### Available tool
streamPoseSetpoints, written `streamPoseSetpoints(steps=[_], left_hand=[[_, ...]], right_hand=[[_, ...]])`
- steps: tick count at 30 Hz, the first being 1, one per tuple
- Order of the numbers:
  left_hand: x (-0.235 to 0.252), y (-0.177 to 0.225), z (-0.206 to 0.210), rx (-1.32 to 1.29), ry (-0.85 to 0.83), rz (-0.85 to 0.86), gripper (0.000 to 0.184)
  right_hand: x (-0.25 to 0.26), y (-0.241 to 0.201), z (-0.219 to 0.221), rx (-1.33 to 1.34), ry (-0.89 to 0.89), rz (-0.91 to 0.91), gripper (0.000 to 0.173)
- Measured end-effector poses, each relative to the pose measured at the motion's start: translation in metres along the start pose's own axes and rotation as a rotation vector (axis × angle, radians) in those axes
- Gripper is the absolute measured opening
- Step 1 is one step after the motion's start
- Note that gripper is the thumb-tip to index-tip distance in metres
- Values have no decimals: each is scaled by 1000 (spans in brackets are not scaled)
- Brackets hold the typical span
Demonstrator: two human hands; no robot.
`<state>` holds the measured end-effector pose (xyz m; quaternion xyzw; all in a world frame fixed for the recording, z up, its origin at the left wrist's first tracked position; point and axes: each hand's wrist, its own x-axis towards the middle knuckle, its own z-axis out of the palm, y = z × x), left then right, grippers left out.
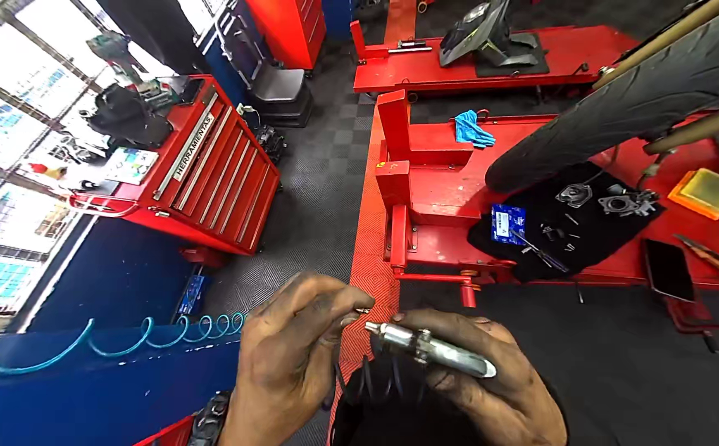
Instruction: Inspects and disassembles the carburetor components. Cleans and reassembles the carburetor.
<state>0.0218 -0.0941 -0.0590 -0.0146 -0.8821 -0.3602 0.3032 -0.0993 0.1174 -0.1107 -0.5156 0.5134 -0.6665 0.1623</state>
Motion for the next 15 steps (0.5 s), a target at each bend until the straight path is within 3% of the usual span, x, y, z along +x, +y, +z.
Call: streamPoseSetpoints(steps=[5,15], left_hand=[[1,-2,-27,121,-2,27,18],[-5,-2,-28,108,-64,86,19]], right_hand=[[1,-5,5,-64,64,45,40],[6,-7,17,-61,42,31,40]])
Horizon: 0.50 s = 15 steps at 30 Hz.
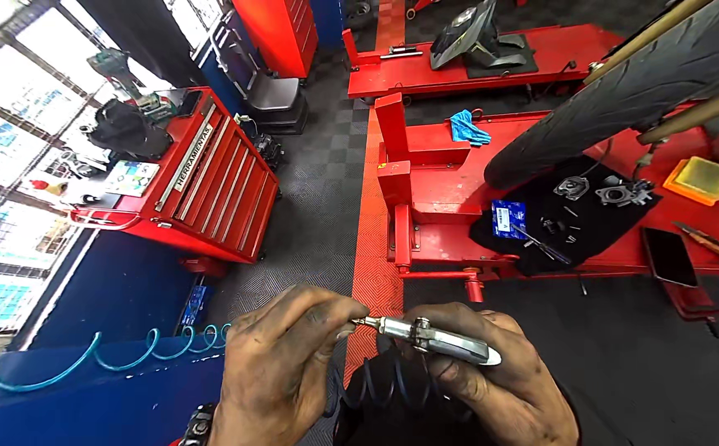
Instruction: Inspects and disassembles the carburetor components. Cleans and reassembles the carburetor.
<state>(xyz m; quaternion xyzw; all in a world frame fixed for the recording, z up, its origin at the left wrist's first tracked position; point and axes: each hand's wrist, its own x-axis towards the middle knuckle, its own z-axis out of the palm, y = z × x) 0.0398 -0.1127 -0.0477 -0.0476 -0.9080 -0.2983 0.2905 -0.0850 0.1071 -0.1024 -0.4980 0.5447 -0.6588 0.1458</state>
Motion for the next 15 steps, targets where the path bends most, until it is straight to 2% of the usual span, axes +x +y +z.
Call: streamPoseSetpoints(steps=[15], left_hand=[[-3,2,5,-44,12,34,20]], right_hand=[[-3,-5,-6,-11,-37,33,38]])
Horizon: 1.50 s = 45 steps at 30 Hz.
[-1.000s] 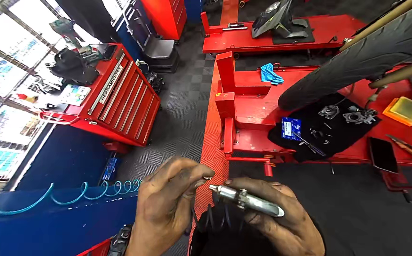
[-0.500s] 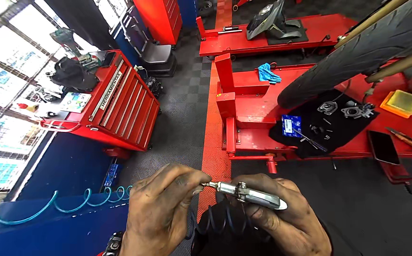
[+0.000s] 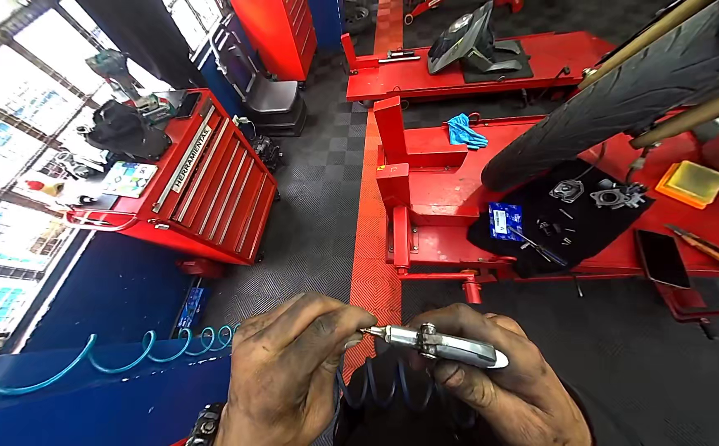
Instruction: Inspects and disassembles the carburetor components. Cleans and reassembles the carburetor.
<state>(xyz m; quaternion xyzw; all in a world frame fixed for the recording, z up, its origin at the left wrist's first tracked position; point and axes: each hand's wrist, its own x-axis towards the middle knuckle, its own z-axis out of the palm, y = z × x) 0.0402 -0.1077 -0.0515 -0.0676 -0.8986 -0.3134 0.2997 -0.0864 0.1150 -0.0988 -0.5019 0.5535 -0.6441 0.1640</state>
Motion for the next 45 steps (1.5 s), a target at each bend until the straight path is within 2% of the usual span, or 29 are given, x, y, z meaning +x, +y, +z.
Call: streamPoseSetpoints(steps=[15,18,21,23,26,28,35,38,41,45], left_hand=[[1,-1,11,-81,-6,-15,22],[1,-4,16,-144,-6,-87,25],[1,-9,34,-468,111,-390,30],[3,-12,45,-891,288,-566,24],[7,-6,54,-1348,464,-645,28],[8,4,57,-1486,497,-650,31],[9,21,67,-1395,527,-636,26],[9,27,70,-1460,537,-622,23],[12,33,73,-1553,627,-690,27],[11,34,74,-1533,609,-673,25]], right_hand=[[-5,1,-7,11,-30,39,32],[-3,4,-8,-42,-36,38,33],[3,5,-4,-150,-42,50,45],[4,8,6,-173,32,17,47],[2,14,20,-208,117,-30,45],[1,16,23,-251,143,-29,42],[5,17,24,-276,156,-50,36],[3,20,27,-248,174,-73,39],[-1,20,30,-175,216,-125,39],[-4,19,34,-201,269,-95,39]])
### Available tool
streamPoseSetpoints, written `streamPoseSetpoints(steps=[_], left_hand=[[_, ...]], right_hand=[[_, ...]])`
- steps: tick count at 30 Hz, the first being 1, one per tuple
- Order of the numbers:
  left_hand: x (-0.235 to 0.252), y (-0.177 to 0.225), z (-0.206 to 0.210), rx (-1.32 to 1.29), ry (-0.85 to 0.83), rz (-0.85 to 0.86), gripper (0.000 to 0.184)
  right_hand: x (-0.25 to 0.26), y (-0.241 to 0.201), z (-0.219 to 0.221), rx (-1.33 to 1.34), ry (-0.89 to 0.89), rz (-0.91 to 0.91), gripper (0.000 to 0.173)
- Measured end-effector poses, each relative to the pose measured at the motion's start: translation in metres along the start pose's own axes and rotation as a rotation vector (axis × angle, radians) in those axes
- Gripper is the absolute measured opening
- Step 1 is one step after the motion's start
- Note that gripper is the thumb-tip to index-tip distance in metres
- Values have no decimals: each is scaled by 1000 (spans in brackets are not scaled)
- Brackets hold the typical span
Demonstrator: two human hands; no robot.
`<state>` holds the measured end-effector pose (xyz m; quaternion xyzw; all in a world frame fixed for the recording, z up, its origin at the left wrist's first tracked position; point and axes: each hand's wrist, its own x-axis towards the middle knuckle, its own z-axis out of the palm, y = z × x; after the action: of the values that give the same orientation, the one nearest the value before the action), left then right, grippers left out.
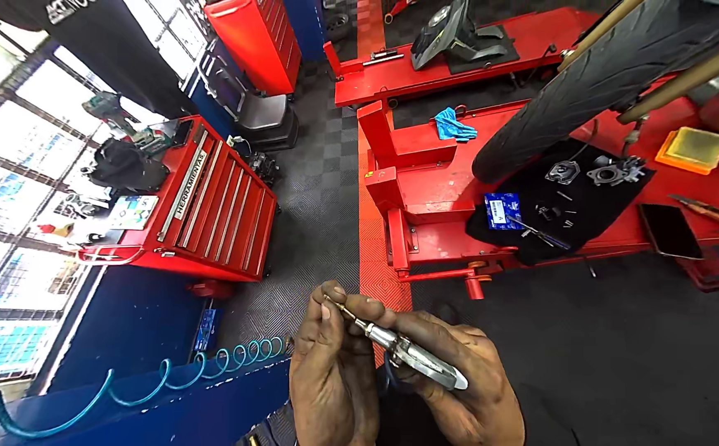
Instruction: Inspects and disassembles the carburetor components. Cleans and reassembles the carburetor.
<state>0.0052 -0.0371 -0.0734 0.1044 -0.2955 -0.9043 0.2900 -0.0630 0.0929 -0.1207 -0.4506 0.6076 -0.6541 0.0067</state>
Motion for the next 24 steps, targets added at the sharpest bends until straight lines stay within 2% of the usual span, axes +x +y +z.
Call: streamPoseSetpoints(steps=[5,9,20,24], left_hand=[[1,-2,-1,35,-92,11,23],[2,-4,-1,-40,-138,-28,24],[-1,-12,-6,-102,-67,-38,21],[0,-13,-14,6,-58,0,23]], right_hand=[[-1,2,-2,-9,7,1,41],[-3,3,-3,-28,15,-9,41],[-6,5,1,-119,26,4,34],[-5,2,3,-142,-29,32,31]])
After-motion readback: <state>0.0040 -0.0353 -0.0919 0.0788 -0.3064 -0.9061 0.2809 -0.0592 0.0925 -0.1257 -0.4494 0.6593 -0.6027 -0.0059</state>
